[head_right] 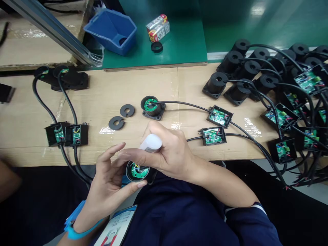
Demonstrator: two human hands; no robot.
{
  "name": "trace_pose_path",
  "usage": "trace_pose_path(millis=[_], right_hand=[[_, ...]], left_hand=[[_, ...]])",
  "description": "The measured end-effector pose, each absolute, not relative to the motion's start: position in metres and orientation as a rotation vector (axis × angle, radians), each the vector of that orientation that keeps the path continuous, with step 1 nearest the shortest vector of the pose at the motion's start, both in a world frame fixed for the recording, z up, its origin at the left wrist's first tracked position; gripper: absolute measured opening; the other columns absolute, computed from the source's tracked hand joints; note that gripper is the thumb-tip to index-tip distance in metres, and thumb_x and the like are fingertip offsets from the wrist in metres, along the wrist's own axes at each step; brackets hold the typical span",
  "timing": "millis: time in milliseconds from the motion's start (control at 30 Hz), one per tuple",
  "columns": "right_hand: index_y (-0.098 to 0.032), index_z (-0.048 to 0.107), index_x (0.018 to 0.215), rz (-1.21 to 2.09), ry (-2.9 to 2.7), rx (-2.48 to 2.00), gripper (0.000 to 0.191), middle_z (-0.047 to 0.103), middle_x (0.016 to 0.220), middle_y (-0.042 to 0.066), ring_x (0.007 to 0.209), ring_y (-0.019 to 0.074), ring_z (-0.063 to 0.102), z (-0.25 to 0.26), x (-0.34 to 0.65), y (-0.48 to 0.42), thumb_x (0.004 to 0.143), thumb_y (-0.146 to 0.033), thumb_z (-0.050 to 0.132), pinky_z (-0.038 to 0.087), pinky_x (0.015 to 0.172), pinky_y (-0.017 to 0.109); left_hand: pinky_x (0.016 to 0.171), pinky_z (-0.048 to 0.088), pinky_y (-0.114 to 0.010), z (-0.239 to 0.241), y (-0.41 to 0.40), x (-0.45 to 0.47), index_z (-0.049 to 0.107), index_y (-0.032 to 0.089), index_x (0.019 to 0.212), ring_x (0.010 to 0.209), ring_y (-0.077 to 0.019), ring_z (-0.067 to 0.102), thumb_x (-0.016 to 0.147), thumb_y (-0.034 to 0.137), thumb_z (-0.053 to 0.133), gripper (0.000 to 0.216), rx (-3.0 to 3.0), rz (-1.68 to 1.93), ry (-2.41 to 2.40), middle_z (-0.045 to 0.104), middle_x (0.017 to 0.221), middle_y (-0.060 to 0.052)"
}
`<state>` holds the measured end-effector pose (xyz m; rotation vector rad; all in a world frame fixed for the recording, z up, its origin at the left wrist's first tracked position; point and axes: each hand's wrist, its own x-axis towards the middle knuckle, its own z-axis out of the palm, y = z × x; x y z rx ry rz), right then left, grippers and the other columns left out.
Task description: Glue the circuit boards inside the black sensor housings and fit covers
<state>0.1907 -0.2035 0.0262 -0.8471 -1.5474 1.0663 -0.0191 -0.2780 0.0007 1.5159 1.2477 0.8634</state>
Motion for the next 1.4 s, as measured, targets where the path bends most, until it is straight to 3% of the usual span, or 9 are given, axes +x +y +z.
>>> trace_pose_path(millis=[200, 333, 500, 633, 733, 833, 967, 1067, 1400], right_hand=[[-0.020, 0.056, 0.076, 1.096, -1.488, -0.851, 0.033, 0.051, 0.060, -0.009, 0.049, 0.0041, 0.043, 0.025, 0.194, -0.201, 0.089, -0.038, 0.081, 0.035, 0.046, 0.019], [-0.021, 0.060, 0.080, 1.055, -1.335, -0.917, 0.031, 0.057, 0.066, -0.006, 0.055, 0.0068, 0.050, 0.018, 0.200, -0.194, 0.094, -0.044, 0.073, 0.041, 0.052, 0.021], [-0.022, 0.052, 0.073, 1.018, -1.002, -0.983, 0.046, 0.050, 0.061, -0.007, 0.049, 0.0067, 0.043, 0.011, 0.214, -0.174, 0.091, -0.059, 0.072, 0.038, 0.047, 0.020], [-0.022, 0.050, 0.071, 0.997, -0.882, -1.006, 0.050, 0.048, 0.062, -0.007, 0.047, 0.0055, 0.041, 0.015, 0.225, -0.158, 0.086, -0.062, 0.076, 0.036, 0.043, 0.018], [-0.022, 0.050, 0.072, 0.963, -0.863, -1.039, 0.051, 0.046, 0.061, -0.007, 0.047, 0.0055, 0.040, 0.020, 0.230, -0.150, 0.085, -0.064, 0.076, 0.037, 0.043, 0.018], [-0.022, 0.051, 0.073, 0.945, -0.894, -1.056, 0.051, 0.047, 0.061, -0.007, 0.047, 0.0055, 0.041, 0.024, 0.232, -0.143, 0.085, -0.065, 0.076, 0.037, 0.043, 0.018], [-0.022, 0.052, 0.075, 0.937, -0.969, -1.058, 0.047, 0.051, 0.065, -0.006, 0.050, 0.0058, 0.044, 0.026, 0.237, -0.133, 0.089, -0.060, 0.075, 0.038, 0.046, 0.020], [-0.022, 0.053, 0.075, 0.885, -1.045, -1.070, 0.044, 0.052, 0.065, -0.006, 0.051, 0.0065, 0.044, 0.028, 0.239, -0.127, 0.091, -0.057, 0.073, 0.037, 0.048, 0.022], [-0.021, 0.061, 0.082, 0.683, -1.402, -1.105, 0.030, 0.056, 0.065, -0.006, 0.053, 0.0072, 0.047, 0.037, 0.228, -0.123, 0.096, -0.045, 0.072, 0.036, 0.048, 0.023]], left_hand=[[0.114, 0.053, -0.042, 0.003, -0.275, -0.019, 0.031, 0.039, 0.154, 0.129, -0.0239, 0.066, 0.085, 0.030, 0.084, 0.087, 1.530, 0.875, 1.197, 0.069, 0.135, -0.005], [0.118, 0.048, -0.049, -0.002, -0.261, -0.022, 0.029, 0.037, 0.155, 0.129, -0.0251, 0.066, 0.088, 0.028, 0.082, 0.086, 1.578, 0.883, 1.180, 0.069, 0.136, -0.008], [0.123, 0.041, -0.055, -0.017, -0.218, -0.039, 0.030, 0.032, 0.155, 0.136, -0.0280, 0.061, 0.087, 0.030, 0.082, 0.086, 1.845, 0.851, 1.171, 0.067, 0.138, -0.011], [0.114, 0.051, -0.050, -0.014, -0.173, -0.056, 0.037, 0.026, 0.152, 0.131, -0.0301, 0.065, 0.094, 0.048, 0.072, 0.072, 1.790, 0.741, 1.041, 0.068, 0.134, -0.015], [0.111, 0.054, -0.048, -0.006, -0.137, -0.053, 0.042, 0.023, 0.143, 0.132, -0.0285, 0.063, 0.098, 0.051, 0.063, 0.057, 1.755, 0.803, 1.063, 0.064, 0.138, -0.016], [0.116, 0.048, -0.050, -0.005, -0.101, -0.035, 0.046, 0.023, 0.135, 0.138, -0.0290, 0.057, 0.085, 0.049, 0.079, 0.065, 1.938, 0.674, 1.085, 0.059, 0.145, -0.014], [0.098, 0.057, -0.044, -0.012, -0.073, -0.010, 0.053, 0.023, 0.121, 0.114, -0.0261, 0.070, 0.080, 0.048, 0.083, 0.057, 2.021, 0.574, 1.007, 0.070, 0.124, -0.008], [0.086, 0.058, -0.040, -0.012, -0.073, -0.004, 0.054, 0.021, 0.115, 0.101, -0.0245, 0.071, 0.083, 0.046, 0.080, 0.049, 2.050, 0.637, 1.030, 0.070, 0.114, -0.007], [0.094, 0.056, -0.035, 0.017, -0.105, -0.016, 0.057, 0.023, 0.142, 0.110, -0.0206, 0.066, 0.092, 0.028, 0.074, 0.054, 2.380, 0.813, 1.030, 0.070, 0.120, -0.007]])
